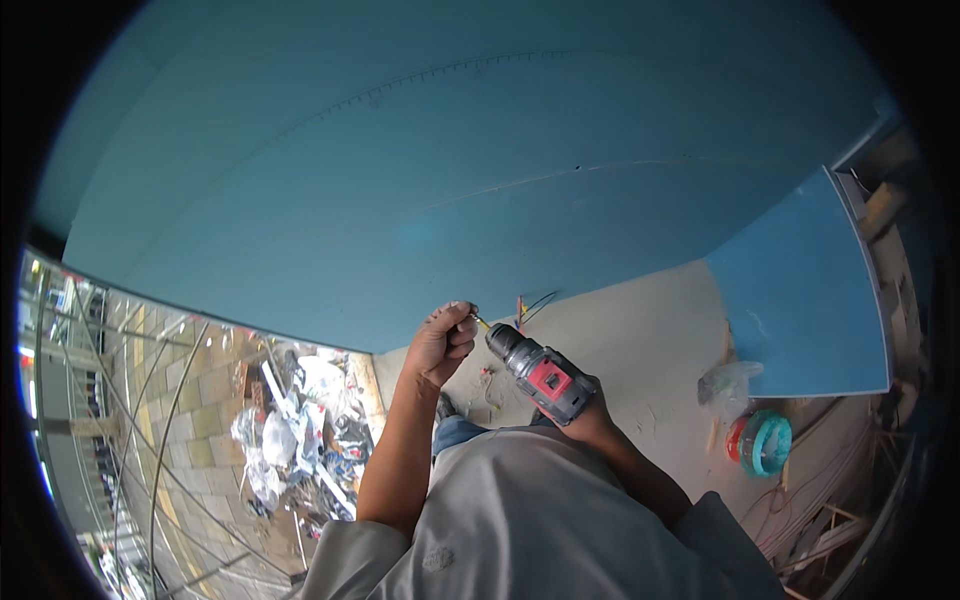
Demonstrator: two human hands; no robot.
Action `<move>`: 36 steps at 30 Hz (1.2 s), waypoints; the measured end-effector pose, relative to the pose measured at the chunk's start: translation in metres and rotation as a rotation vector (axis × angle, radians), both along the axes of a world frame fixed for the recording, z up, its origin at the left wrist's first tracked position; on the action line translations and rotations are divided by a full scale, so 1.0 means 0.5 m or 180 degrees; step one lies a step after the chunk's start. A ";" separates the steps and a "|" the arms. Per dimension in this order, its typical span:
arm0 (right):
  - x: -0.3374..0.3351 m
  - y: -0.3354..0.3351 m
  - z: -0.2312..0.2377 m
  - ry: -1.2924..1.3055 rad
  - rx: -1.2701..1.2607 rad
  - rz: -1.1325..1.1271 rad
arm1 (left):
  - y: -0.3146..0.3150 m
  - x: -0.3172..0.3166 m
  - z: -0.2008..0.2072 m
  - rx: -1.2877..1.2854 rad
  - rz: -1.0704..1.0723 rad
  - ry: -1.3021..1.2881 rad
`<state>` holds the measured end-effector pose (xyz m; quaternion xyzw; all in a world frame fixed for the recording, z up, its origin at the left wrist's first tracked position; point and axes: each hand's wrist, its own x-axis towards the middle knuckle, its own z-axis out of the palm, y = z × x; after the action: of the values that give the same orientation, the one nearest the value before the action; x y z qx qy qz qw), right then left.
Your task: The person positions a long white trim strip along a curved blue wall panel, then uses a red cordless drill to drive screws into the panel along a pre-marked line. The person repeatedly aligns the strip and drills multiple fasteners to secure the panel in place.
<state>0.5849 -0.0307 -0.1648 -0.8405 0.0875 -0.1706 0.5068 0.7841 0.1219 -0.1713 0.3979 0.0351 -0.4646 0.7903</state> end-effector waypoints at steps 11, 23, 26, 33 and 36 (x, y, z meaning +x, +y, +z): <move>0.013 0.074 -0.008 -0.0106 -0.0177 -0.0867 | -0.074 0.094 0.042 0.0445 -0.1143 -0.0609; 0.168 0.146 -0.021 -0.0296 0.0608 -0.1249 | -0.078 0.175 0.076 0.0545 -0.0664 -0.1110; 0.180 0.157 0.018 -0.0025 0.1146 -0.1353 | -0.071 0.187 0.074 0.0647 -0.0741 -0.1236; 0.207 0.158 0.028 -0.0011 0.1233 -0.1325 | -0.070 0.211 0.066 0.0601 -0.0717 -0.1248; 0.215 0.150 0.014 -0.0145 0.0685 -0.1100 | -0.073 0.218 0.060 0.0573 -0.0662 -0.1256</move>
<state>0.6924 0.0441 -0.1577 -0.7499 0.2366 -0.2636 0.5587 0.8931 0.0854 -0.1412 0.5512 -0.1199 -0.4517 0.6912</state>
